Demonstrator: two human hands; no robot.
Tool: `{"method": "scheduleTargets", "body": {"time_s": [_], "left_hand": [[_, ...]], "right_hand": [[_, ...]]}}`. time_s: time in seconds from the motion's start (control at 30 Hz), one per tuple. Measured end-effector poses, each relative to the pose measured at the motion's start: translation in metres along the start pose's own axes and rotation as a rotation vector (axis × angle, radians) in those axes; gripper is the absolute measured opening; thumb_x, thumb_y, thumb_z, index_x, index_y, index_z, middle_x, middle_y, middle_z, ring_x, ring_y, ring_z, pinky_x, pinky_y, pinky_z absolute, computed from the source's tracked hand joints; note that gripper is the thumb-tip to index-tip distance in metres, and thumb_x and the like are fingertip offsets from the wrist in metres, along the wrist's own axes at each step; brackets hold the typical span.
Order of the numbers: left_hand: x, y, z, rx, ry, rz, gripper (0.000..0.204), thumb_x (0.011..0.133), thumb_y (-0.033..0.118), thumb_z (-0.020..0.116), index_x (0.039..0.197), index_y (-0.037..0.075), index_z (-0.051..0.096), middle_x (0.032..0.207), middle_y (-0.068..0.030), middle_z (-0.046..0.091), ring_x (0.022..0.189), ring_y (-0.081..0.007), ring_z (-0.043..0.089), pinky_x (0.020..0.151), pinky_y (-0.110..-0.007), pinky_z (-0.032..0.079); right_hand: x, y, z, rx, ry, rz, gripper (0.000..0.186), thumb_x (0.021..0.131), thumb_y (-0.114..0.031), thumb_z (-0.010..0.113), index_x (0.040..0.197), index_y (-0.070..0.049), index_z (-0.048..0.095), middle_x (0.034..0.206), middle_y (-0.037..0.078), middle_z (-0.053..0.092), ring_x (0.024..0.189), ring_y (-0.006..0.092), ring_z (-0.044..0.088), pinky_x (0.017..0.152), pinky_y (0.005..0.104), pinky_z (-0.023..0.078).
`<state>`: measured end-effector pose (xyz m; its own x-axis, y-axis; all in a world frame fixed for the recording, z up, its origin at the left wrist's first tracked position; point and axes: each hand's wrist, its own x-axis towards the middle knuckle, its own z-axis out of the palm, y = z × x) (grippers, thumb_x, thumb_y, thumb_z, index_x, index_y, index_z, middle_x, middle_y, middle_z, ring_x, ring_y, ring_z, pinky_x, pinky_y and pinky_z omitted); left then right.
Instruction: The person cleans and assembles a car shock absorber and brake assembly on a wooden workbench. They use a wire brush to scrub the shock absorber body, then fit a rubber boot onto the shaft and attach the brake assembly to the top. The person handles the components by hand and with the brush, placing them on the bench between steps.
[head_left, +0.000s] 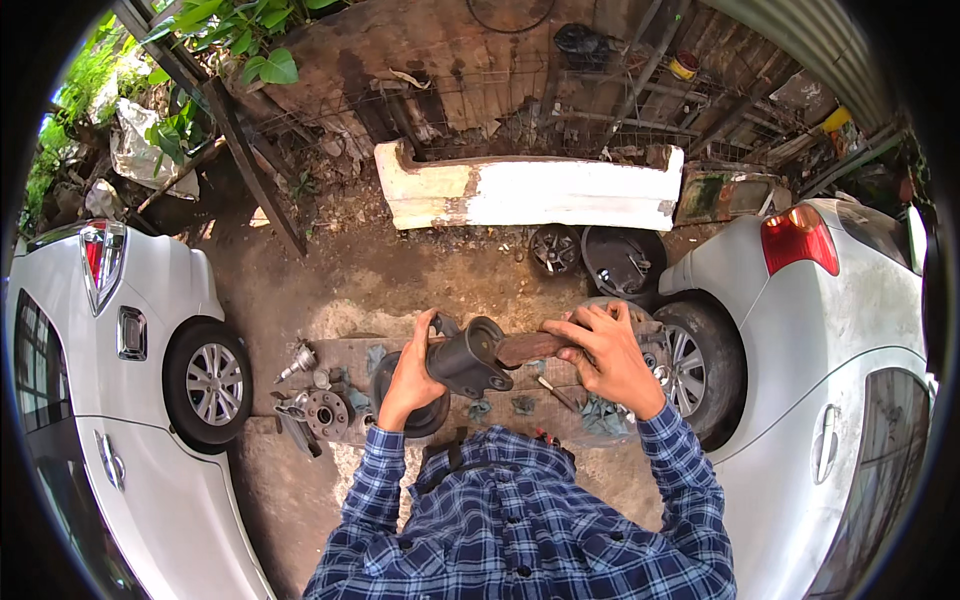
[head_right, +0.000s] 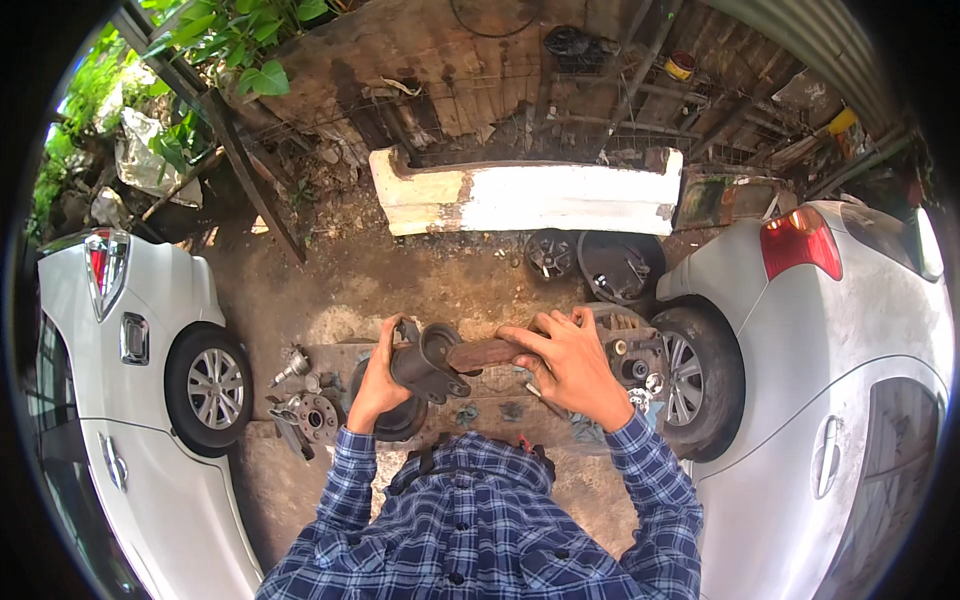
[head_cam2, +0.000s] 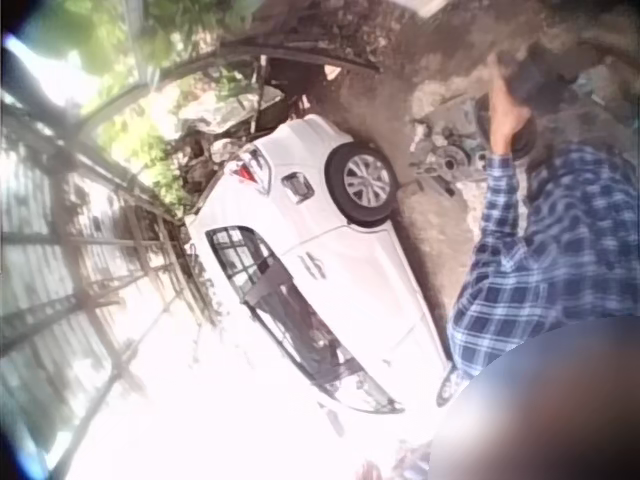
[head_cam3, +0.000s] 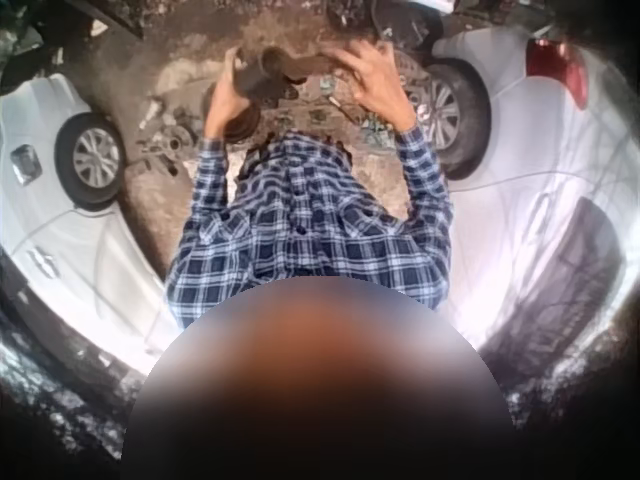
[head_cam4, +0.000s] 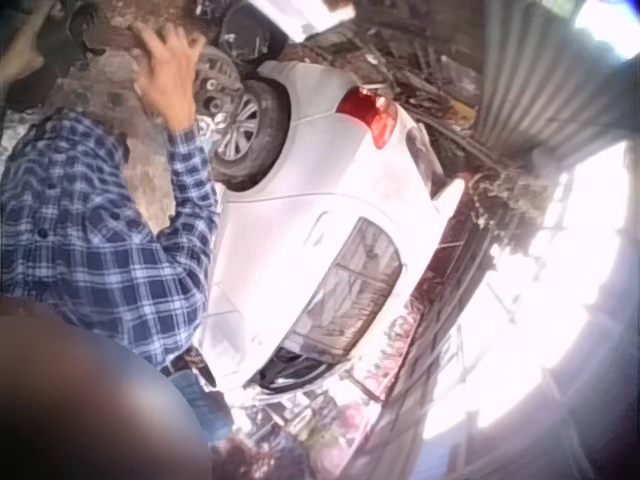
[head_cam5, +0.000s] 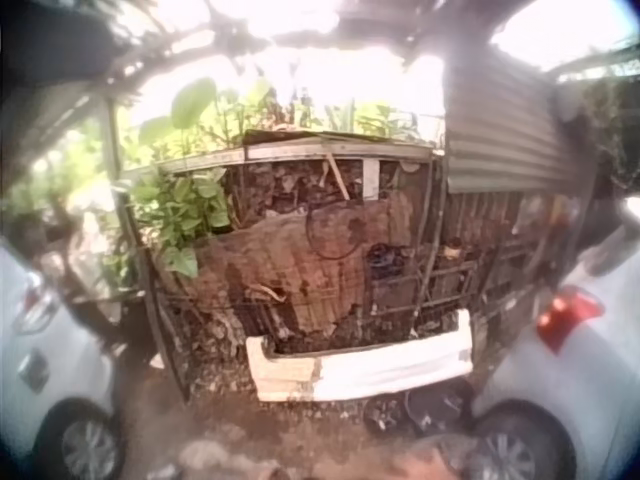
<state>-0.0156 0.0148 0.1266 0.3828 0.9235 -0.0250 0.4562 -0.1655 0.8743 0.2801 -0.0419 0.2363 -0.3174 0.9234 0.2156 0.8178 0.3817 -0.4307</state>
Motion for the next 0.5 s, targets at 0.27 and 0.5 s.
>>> {"method": "scheduleTargets", "body": {"time_s": [0.27, 0.5], "left_hand": [[0.006, 0.017, -0.005, 0.059, -0.05, 0.182, 0.104, 0.059, 0.002, 0.081, 0.148, 0.009, 0.028, 0.104, -0.0226, 0.07, 0.102, -0.0465, 0.065, 0.089, -0.044, 0.049], [-0.003, 0.023, -0.012, -0.011, -0.039, 0.111, 0.104, 0.053, -0.003, 0.073, 0.148, 0.008, 0.033, 0.112, -0.0235, 0.068, 0.103, -0.0492, 0.063, 0.092, -0.041, 0.049]], "right_hand": [[0.013, 0.023, 0.018, 0.292, 0.048, -0.017, 0.037, 0.096, -0.023, 0.063, 0.128, -0.005, 0.063, 0.082, 0.015, 0.064, 0.067, 0.0356, 0.055, 0.062, 0.0438, 0.043], [0.002, 0.018, 0.015, 0.321, -0.05, 0.103, 0.041, 0.093, -0.02, 0.067, 0.132, -0.007, 0.063, 0.093, 0.018, 0.07, 0.089, 0.0327, 0.068, 0.078, 0.0428, 0.052]]}}
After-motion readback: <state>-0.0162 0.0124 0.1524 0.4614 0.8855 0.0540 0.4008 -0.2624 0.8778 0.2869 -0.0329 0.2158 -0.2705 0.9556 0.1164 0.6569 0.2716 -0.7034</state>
